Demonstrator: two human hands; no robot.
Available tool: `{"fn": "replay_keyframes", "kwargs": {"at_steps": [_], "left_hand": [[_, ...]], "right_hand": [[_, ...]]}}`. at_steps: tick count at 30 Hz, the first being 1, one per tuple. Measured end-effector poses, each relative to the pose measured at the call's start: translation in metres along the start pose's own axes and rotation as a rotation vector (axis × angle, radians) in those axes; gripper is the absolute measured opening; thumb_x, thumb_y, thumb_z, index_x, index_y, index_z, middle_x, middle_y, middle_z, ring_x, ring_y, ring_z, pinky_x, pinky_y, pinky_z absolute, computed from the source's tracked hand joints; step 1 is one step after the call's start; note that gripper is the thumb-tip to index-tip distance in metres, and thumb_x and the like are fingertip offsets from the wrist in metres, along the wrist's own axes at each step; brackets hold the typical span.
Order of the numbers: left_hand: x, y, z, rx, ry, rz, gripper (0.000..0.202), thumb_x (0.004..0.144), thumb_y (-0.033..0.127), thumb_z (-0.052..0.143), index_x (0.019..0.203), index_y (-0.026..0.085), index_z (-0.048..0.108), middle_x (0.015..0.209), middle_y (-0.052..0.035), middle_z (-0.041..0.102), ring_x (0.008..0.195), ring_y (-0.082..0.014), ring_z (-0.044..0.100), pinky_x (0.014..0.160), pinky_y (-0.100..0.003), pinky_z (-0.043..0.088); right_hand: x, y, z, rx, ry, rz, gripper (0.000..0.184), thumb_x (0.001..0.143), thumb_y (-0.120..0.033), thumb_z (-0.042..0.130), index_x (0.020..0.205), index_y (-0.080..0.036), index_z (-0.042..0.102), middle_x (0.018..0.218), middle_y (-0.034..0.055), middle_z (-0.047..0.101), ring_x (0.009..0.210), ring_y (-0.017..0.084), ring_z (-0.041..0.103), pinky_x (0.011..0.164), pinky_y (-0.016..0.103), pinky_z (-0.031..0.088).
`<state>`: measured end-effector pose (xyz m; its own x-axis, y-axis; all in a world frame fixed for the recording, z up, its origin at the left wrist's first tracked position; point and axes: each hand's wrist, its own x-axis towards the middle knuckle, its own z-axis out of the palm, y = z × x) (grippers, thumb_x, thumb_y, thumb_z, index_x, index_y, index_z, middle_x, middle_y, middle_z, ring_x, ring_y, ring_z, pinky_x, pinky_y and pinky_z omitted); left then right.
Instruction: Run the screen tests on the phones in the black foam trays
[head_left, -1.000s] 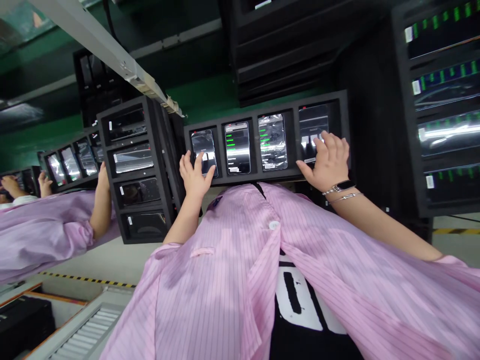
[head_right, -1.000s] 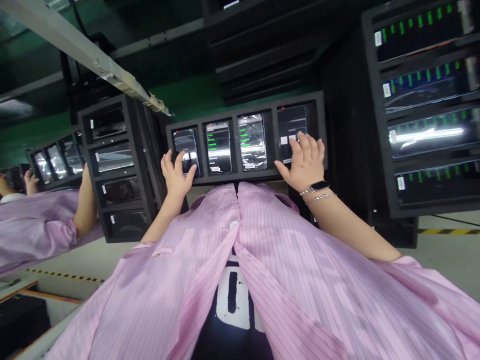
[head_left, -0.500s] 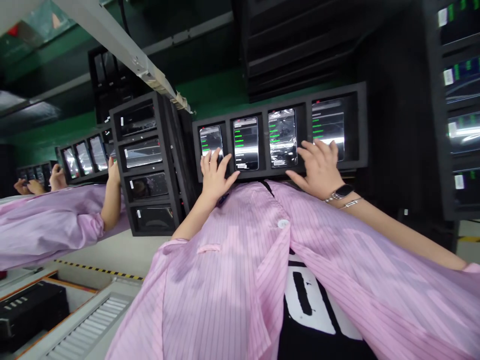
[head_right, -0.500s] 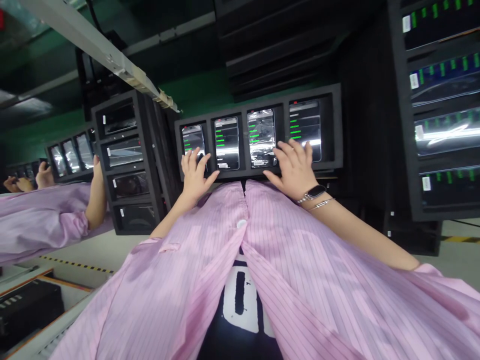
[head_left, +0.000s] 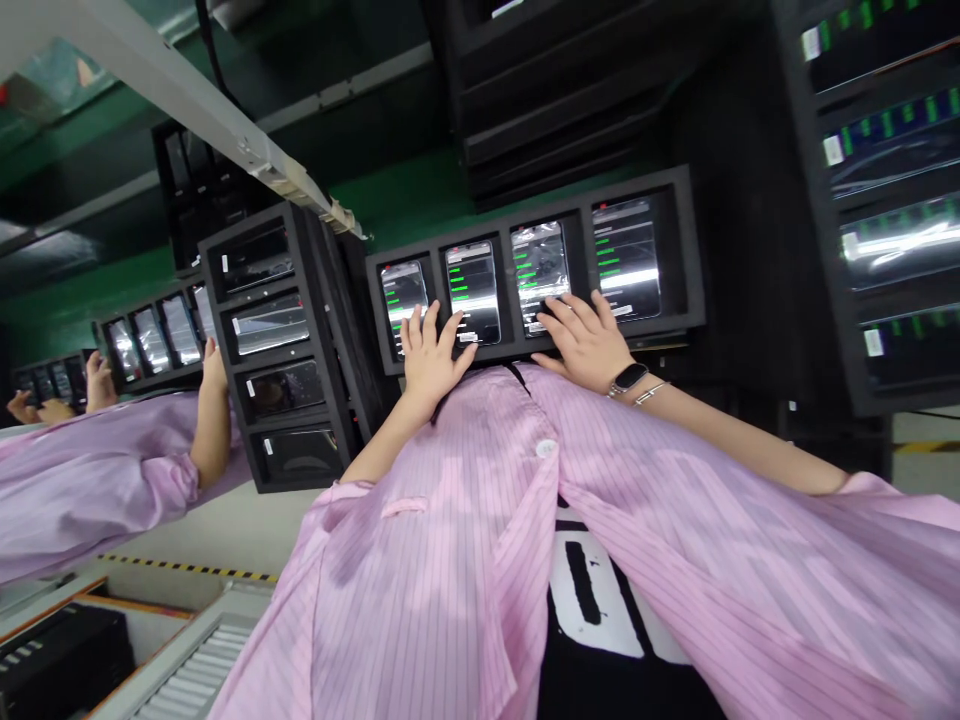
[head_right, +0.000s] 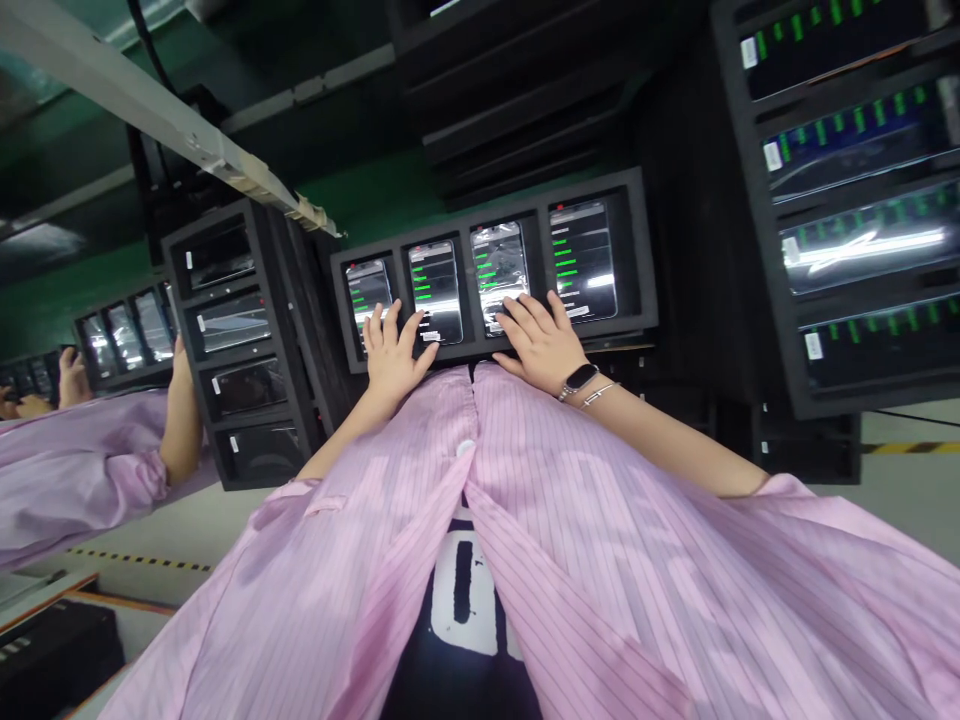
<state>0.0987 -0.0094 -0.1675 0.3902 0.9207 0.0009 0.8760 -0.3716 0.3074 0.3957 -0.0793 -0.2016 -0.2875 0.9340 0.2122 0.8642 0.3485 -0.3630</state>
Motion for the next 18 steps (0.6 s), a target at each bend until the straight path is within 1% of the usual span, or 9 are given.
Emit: {"fn": "replay_keyframes", "kwargs": {"at_steps": [4,7,10,12,14,15,16,18], "left_hand": [[0.002,-0.001,0.000,-0.011,-0.003,-0.010,0.063,0.097,0.061,0.064,0.151,0.030,0.062,0.170,-0.0123,0.046,0.165,-0.0413,0.026,0.136,-0.068,0.014],[0.005,0.000,0.001,-0.029,-0.005,-0.007,0.060,0.096,0.060,0.065,0.149,0.031,0.063,0.171,-0.0115,0.045,0.166,-0.0412,0.024,0.136,-0.068,0.012],[0.004,-0.002,0.001,-0.063,-0.009,-0.008,0.058,0.096,0.061,0.065,0.146,0.031,0.064,0.175,-0.0099,0.039,0.169,-0.0408,0.016,0.136,-0.068,0.010],[-0.002,-0.008,-0.001,-0.101,0.040,-0.046,0.064,0.097,0.064,0.063,0.150,0.028,0.058,0.177,-0.0121,0.032,0.170,-0.0392,0.012,0.136,-0.066,0.012],[-0.011,-0.018,-0.005,-0.127,0.128,-0.125,0.073,0.098,0.067,0.060,0.156,0.023,0.049,0.178,-0.0172,0.027,0.170,-0.0371,0.013,0.137,-0.063,0.016],[-0.017,-0.024,-0.008,-0.129,0.167,-0.168,0.077,0.098,0.068,0.058,0.157,0.020,0.045,0.177,-0.0201,0.027,0.169,-0.0363,0.015,0.136,-0.061,0.019],[-0.023,-0.031,-0.010,-0.129,0.189,-0.206,0.080,0.099,0.069,0.056,0.159,0.018,0.041,0.176,-0.0227,0.027,0.168,-0.0357,0.019,0.135,-0.060,0.023],[-0.033,-0.042,-0.014,-0.134,0.176,-0.264,0.083,0.100,0.072,0.051,0.160,0.016,0.036,0.173,-0.0263,0.030,0.165,-0.0352,0.029,0.132,-0.057,0.032]], "right_hand": [[0.002,-0.001,0.001,-0.023,-0.014,0.010,0.067,0.108,-0.060,0.049,0.157,-0.015,0.052,0.164,0.0189,0.047,0.153,0.038,0.041,0.130,0.068,0.023],[0.004,-0.002,0.000,-0.044,-0.041,0.026,0.067,0.109,-0.061,0.045,0.157,-0.015,0.051,0.162,0.0180,0.049,0.153,0.037,0.041,0.130,0.067,0.023],[0.006,-0.004,-0.004,-0.018,-0.076,0.031,0.068,0.109,-0.061,0.044,0.158,-0.015,0.049,0.158,0.0179,0.054,0.153,0.037,0.040,0.131,0.068,0.019],[0.004,-0.003,-0.009,-0.004,-0.079,0.033,0.072,0.108,-0.064,0.042,0.159,-0.014,0.047,0.157,0.0192,0.053,0.153,0.038,0.039,0.130,0.070,0.018],[-0.005,0.003,-0.016,-0.019,-0.037,0.079,0.079,0.105,-0.072,0.039,0.158,-0.014,0.046,0.158,0.0221,0.051,0.152,0.041,0.038,0.129,0.072,0.018],[-0.012,0.008,-0.019,-0.038,0.003,0.124,0.083,0.104,-0.076,0.037,0.158,-0.013,0.046,0.158,0.0243,0.050,0.151,0.044,0.038,0.127,0.074,0.018],[-0.019,0.014,-0.022,-0.060,0.056,0.173,0.088,0.102,-0.080,0.036,0.158,-0.012,0.046,0.157,0.0271,0.049,0.150,0.046,0.039,0.127,0.075,0.016],[-0.034,0.029,-0.025,-0.090,0.156,0.249,0.096,0.099,-0.084,0.035,0.159,-0.009,0.043,0.155,0.0334,0.046,0.148,0.050,0.038,0.125,0.077,0.015]]}}
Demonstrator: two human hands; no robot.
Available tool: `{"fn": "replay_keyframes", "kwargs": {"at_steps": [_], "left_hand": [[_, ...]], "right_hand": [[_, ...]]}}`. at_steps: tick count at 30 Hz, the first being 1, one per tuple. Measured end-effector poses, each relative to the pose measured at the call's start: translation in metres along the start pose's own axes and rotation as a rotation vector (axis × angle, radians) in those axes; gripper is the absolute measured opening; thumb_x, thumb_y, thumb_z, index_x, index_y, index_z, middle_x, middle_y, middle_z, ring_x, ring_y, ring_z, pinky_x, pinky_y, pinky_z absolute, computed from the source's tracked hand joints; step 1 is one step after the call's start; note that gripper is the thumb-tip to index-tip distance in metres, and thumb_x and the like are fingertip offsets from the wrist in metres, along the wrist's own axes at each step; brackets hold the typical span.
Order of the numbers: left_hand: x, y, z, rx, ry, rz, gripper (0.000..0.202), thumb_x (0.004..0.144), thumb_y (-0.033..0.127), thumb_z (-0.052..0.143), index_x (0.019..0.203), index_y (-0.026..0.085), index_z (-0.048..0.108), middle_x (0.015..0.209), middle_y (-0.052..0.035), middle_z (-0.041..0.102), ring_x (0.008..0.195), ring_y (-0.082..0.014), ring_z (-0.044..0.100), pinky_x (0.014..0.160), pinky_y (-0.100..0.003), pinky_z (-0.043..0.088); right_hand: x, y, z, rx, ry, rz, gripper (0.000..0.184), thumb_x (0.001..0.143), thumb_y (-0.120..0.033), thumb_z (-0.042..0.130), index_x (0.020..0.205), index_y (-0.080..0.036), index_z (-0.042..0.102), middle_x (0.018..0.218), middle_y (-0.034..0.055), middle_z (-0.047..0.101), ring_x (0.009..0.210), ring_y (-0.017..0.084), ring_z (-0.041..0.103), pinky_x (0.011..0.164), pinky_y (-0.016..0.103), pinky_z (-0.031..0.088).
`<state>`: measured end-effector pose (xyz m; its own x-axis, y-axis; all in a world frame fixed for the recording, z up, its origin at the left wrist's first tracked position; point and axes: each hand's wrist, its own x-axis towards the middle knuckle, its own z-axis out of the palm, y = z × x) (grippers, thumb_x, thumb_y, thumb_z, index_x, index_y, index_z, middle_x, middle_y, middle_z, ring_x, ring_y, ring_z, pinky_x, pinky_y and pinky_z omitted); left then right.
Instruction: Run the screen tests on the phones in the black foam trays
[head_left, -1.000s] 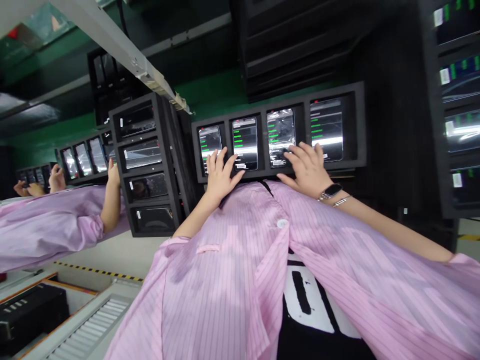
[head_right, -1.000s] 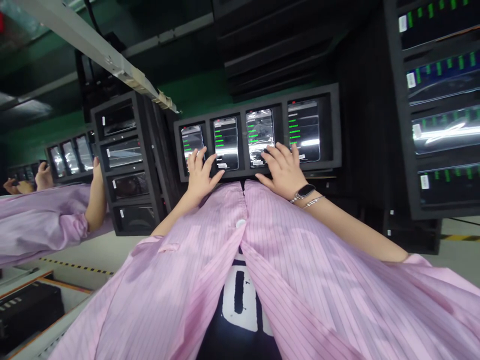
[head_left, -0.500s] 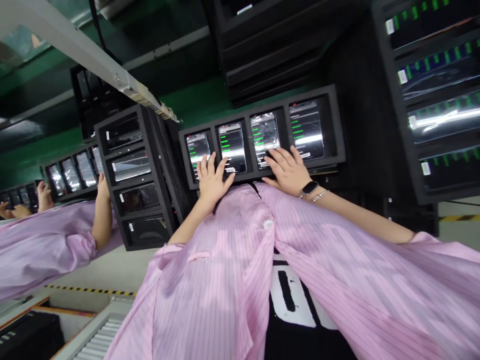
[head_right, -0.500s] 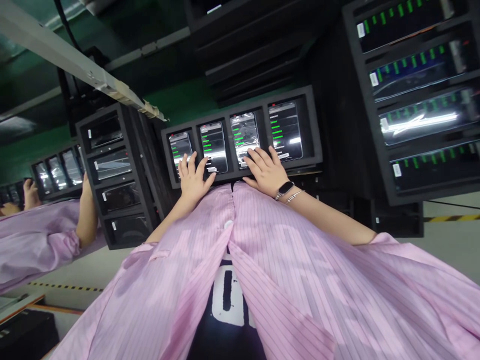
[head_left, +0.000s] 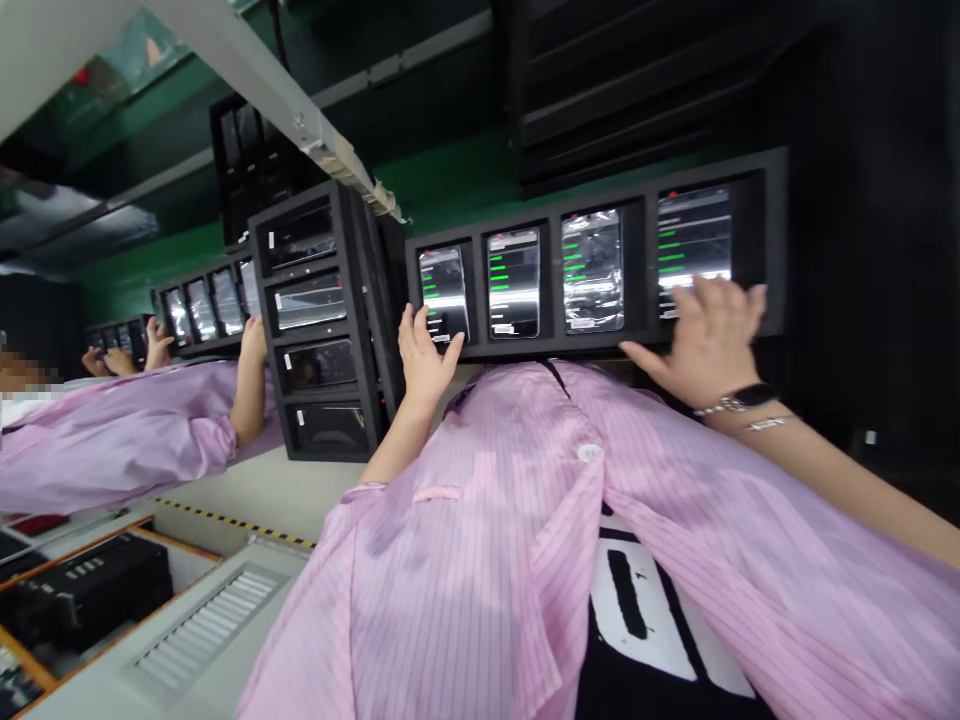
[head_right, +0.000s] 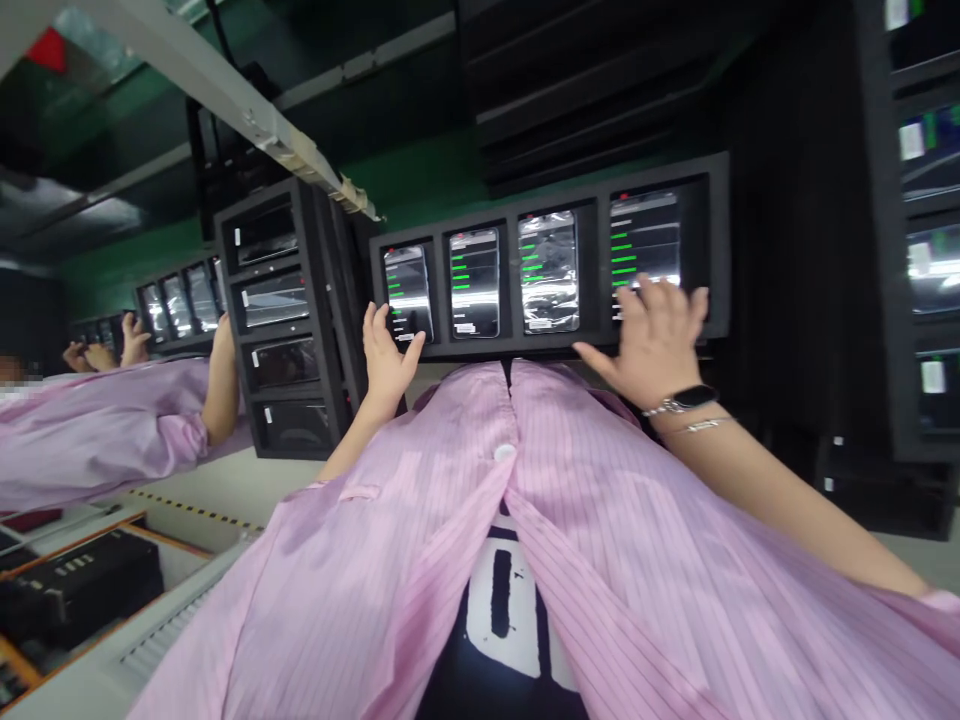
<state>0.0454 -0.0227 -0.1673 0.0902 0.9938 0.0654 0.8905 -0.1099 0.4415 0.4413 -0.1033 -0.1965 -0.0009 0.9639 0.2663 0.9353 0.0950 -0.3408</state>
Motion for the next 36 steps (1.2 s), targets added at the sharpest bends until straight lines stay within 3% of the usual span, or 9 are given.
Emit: {"fn": "replay_keyframes", "kwargs": {"at_steps": [4,9,11,13,16,20,25,31,36], "left_hand": [[-0.005,-0.014,-0.005,-0.021,-0.088,-0.058,0.084,0.101,0.075,0.047,0.159,0.016,0.037,0.168,-0.0285,0.038,0.160,-0.0353,0.041,0.124,-0.054,0.045],[-0.004,-0.016,-0.008,0.011,-0.166,-0.083,0.074,0.102,0.073,0.047,0.154,0.021,0.049,0.171,-0.0239,0.037,0.143,-0.0336,0.060,0.113,-0.049,0.056],[-0.005,-0.016,-0.012,0.045,-0.190,-0.063,0.067,0.103,0.071,0.047,0.148,0.022,0.058,0.173,-0.0220,0.035,0.145,-0.0347,0.059,0.114,-0.051,0.055],[-0.003,-0.014,-0.016,0.084,-0.144,-0.020,0.066,0.103,0.069,0.049,0.148,0.022,0.059,0.174,-0.0218,0.032,0.157,-0.0381,0.044,0.123,-0.057,0.045],[0.007,0.000,-0.016,0.119,-0.048,0.081,0.075,0.101,0.070,0.052,0.154,0.018,0.053,0.174,-0.0235,0.031,0.166,-0.0407,0.025,0.131,-0.063,0.030],[0.035,0.039,0.001,0.133,-0.074,0.253,0.079,0.098,0.075,0.054,0.156,0.021,0.053,0.173,-0.0186,0.038,0.167,-0.0414,0.020,0.134,-0.067,0.018],[0.064,0.081,0.030,0.123,-0.144,0.423,0.075,0.098,0.075,0.053,0.156,0.026,0.056,0.167,-0.0152,0.048,0.156,-0.0366,0.042,0.136,-0.064,0.012],[0.067,0.088,0.040,0.124,-0.205,0.391,0.068,0.099,0.074,0.050,0.139,0.022,0.069,0.155,-0.0159,0.060,0.147,-0.0381,0.050,0.136,-0.066,0.012],[0.065,0.095,0.039,0.133,-0.207,0.409,0.064,0.102,0.069,0.051,0.143,0.023,0.067,0.155,-0.0152,0.061,0.147,-0.0371,0.052,0.135,-0.066,0.014]], "right_hand": [[-0.010,0.021,-0.007,-0.028,-0.043,0.097,0.100,0.097,-0.080,0.042,0.163,-0.005,0.032,0.158,0.0374,0.038,0.151,0.051,0.033,0.123,0.078,0.021],[0.000,0.013,-0.017,-0.011,-0.093,0.106,0.106,0.096,-0.086,0.021,0.157,-0.002,0.042,0.141,0.0343,0.055,0.144,0.051,0.041,0.123,0.080,0.017],[0.004,0.009,-0.020,-0.017,-0.072,0.105,0.107,0.095,-0.087,0.023,0.157,-0.003,0.042,0.146,0.0334,0.052,0.146,0.050,0.040,0.124,0.077,0.019],[0.008,0.006,-0.021,-0.011,-0.034,0.091,0.105,0.095,-0.087,0.028,0.159,-0.004,0.040,0.152,0.0324,0.049,0.147,0.049,0.039,0.125,0.075,0.021],[0.021,-0.005,-0.017,0.021,-0.016,0.052,0.097,0.098,-0.084,0.032,0.158,-0.008,0.041,0.154,0.0307,0.048,0.147,0.048,0.040,0.125,0.074,0.023],[0.053,-0.028,-0.002,0.061,-0.025,-0.047,0.077,0.103,-0.071,0.042,0.152,-0.012,0.051,0.163,0.0276,0.039,0.152,0.047,0.033,0.126,0.073,0.021],[0.086,-0.045,0.021,0.087,-0.066,-0.156,0.074,0.104,-0.064,0.045,0.156,-0.011,0.045,0.156,0.0249,0.048,0.150,0.044,0.038,0.127,0.076,0.016],[0.094,-0.046,0.032,0.063,-0.170,-0.168,0.063,0.107,-0.066,0.036,0.131,-0.016,0.066,0.141,0.0185,0.061,0.137,0.040,0.049,0.127,0.071,0.022],[0.101,-0.052,0.034,0.037,-0.158,-0.166,0.066,0.108,-0.064,0.031,0.132,-0.015,0.068,0.142,0.0179,0.061,0.134,0.039,0.051,0.127,0.071,0.023]]}}
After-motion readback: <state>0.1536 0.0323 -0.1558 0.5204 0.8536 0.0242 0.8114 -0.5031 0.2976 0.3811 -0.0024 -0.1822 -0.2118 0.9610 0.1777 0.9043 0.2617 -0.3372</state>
